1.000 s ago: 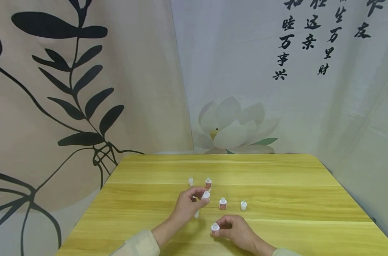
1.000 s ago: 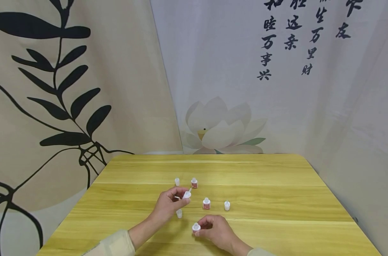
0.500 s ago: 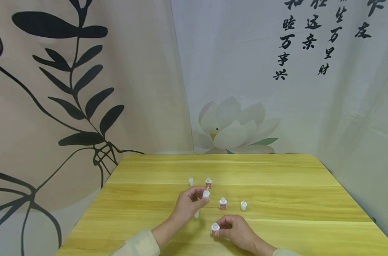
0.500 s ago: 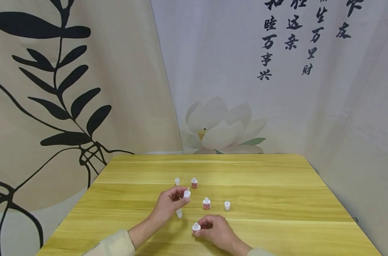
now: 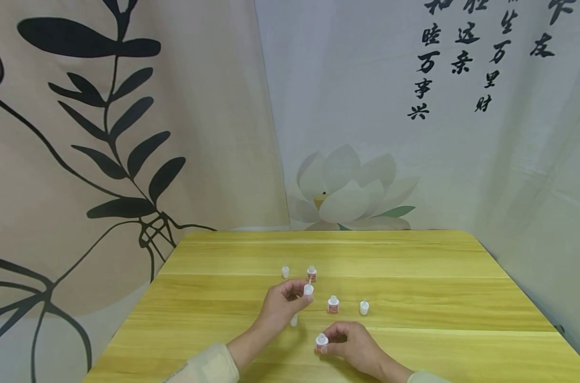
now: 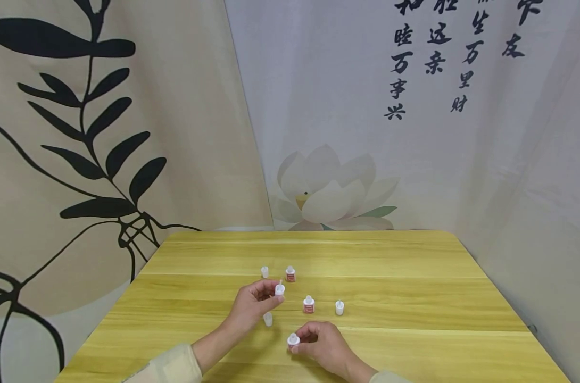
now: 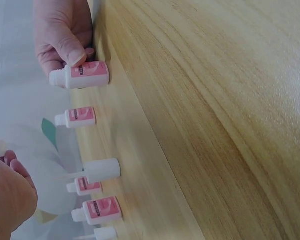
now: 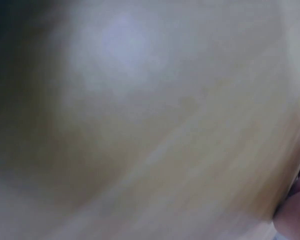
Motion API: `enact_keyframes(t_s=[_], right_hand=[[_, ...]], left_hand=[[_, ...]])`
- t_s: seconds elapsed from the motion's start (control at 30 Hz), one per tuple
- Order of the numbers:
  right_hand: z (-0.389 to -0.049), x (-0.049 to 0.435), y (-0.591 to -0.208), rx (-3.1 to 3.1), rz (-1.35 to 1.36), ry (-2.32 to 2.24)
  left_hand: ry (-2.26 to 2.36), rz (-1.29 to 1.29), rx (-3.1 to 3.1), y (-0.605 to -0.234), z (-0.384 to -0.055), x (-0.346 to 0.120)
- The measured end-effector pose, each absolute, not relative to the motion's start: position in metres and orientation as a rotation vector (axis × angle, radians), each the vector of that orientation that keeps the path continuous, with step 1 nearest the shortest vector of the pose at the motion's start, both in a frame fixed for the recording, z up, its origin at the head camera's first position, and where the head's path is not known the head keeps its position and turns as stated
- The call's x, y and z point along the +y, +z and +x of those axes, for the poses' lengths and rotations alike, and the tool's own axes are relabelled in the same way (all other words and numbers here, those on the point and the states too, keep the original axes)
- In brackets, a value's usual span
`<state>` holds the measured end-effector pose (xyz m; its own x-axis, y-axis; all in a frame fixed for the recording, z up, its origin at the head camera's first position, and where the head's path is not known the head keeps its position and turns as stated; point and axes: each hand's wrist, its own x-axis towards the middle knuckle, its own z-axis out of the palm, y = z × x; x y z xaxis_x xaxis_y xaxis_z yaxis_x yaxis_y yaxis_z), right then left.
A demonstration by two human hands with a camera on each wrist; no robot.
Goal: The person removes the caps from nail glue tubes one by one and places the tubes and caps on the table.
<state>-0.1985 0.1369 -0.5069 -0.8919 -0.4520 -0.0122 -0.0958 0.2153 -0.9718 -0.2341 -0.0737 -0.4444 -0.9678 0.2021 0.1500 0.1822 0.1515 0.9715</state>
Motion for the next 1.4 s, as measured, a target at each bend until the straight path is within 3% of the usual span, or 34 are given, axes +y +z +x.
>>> enact_keyframes(t_s=[1.4], right_hand=[[-0.199,0.136,-0.507,2.202,-0.501,-1.723]], left_hand=[[2.055,0.353,2.448,-0.425,-0.245,-0.091]])
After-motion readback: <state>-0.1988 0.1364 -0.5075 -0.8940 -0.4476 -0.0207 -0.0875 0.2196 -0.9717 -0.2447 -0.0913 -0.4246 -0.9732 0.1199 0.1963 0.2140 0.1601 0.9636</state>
